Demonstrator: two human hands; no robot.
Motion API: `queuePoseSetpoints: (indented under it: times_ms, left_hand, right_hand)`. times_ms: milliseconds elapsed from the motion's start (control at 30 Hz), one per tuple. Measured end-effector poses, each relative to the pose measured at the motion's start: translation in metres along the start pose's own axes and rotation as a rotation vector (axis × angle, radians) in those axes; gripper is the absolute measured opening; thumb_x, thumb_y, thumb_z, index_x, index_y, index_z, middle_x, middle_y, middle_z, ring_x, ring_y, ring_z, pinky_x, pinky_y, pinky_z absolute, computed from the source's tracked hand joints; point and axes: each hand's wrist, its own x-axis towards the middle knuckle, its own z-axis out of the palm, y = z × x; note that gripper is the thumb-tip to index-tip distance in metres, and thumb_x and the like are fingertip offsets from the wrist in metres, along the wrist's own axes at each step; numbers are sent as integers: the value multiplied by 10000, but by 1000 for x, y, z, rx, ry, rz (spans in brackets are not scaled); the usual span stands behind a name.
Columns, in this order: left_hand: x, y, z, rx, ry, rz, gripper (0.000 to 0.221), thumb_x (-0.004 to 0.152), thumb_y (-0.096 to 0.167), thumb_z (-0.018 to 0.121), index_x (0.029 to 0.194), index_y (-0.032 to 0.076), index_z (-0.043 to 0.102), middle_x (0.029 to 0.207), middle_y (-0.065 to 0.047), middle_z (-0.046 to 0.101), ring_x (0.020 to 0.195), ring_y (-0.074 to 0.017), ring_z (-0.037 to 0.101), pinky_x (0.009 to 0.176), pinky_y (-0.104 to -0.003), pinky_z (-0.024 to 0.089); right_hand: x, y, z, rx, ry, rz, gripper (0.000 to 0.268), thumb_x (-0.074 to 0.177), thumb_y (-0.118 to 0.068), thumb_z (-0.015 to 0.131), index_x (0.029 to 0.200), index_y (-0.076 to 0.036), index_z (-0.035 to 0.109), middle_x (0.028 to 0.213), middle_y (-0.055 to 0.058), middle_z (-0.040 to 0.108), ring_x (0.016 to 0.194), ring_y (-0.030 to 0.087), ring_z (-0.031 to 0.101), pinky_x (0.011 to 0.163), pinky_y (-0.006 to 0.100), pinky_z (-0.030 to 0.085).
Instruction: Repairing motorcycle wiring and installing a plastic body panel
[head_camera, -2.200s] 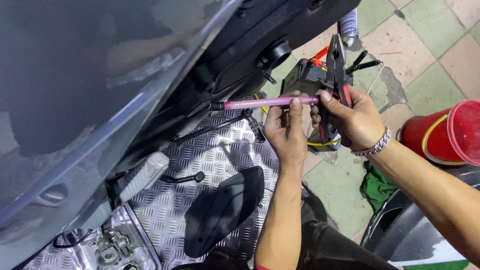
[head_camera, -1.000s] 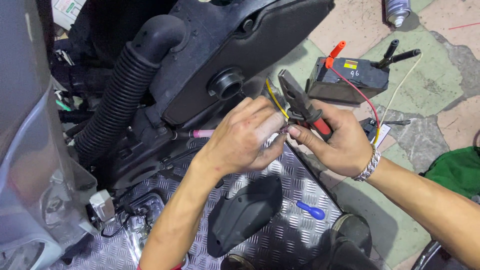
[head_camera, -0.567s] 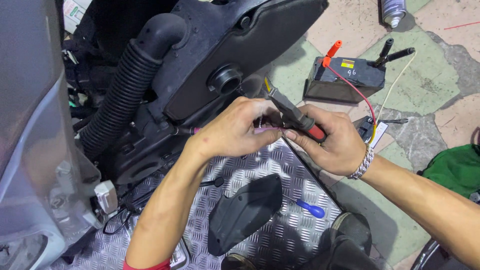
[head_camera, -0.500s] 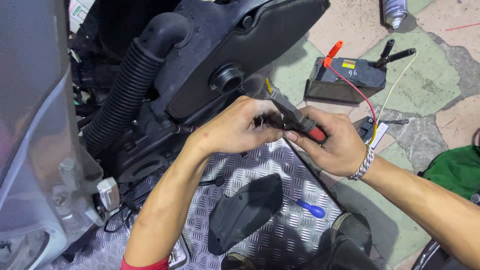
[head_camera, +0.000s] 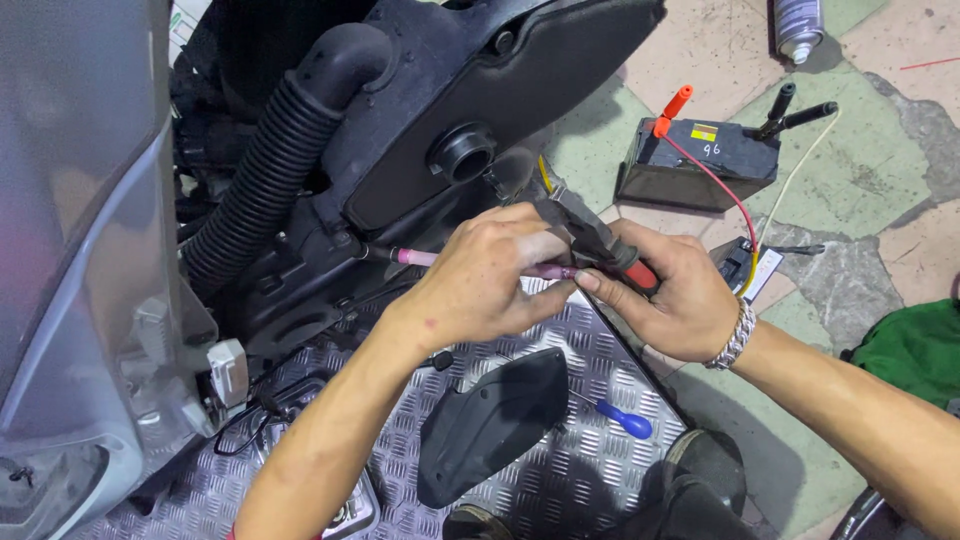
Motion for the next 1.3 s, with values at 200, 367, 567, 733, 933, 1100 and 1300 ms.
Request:
queuePoseSetpoints:
  times_ms: [200, 367, 567, 733, 933, 1100, 1300]
  left_hand:
    - [-8, 25, 19, 143, 292, -131, 218, 714, 205, 764, 911, 157, 682, 725, -13, 647, 797, -264, 685, 710, -396, 521]
    - [-9, 36, 32, 190, 437, -178, 218, 672, 152, 704, 890, 152, 693, 722, 6, 651, 775, -246, 687, 737, -372, 521]
    - [-13, 29, 42, 168, 480, -134, 216, 659, 83, 679, 875, 99, 687, 721, -51, 650, 754, -288, 687, 738, -393, 528]
    - [-14, 18, 18, 101, 337, -157, 286, 663, 172, 753, 942, 122, 710, 756, -60, 674, 780, -309, 692, 719, -430, 530]
    - [-2, 7, -15, -52, 69, 4, 194, 778, 138, 776, 912, 41, 677, 787, -160, 650, 838, -403, 678, 731, -497, 542]
    - [4, 3, -16, -99, 26, 110, 184, 769, 145, 790, 833, 62, 638, 794, -118, 634, 842, -359, 665, 715, -461, 547]
    - [5, -6, -4, -190, 28, 105, 181, 788, 173, 797, 840, 118, 632, 818, -68, 624, 840, -312, 660, 726, -423, 547]
  right_hand:
    - [13, -31, -2, 19, 49, -10, 187, 872, -194, 797, 862, -121, 626, 558, 117, 499, 500, 289, 530, 578, 334, 464]
    - [12, -37, -2, 36, 70, 13, 165, 879, -168, 784, 833, -128, 631, 540, 79, 504, 492, 233, 517, 576, 304, 459]
    - [8, -34, 1, 36, 59, 56, 162, 888, -167, 775, 829, -122, 632, 549, 89, 524, 509, 199, 517, 574, 299, 446]
    - [5, -22, 1, 48, 59, 76, 142, 872, -157, 788, 835, -126, 653, 563, 68, 604, 517, 209, 552, 584, 309, 465]
    - [5, -15, 2, -10, 11, 32, 171, 866, -195, 802, 859, -134, 642, 592, 79, 597, 542, 288, 592, 600, 338, 478]
    - [-3, -7, 2, -2, -14, 60, 177, 846, -204, 803, 860, -126, 645, 598, 109, 597, 546, 295, 605, 606, 344, 489]
    - [-4, -13, 4, 44, 27, 70, 190, 840, -196, 814, 807, -143, 635, 563, 56, 570, 538, 189, 581, 588, 296, 461]
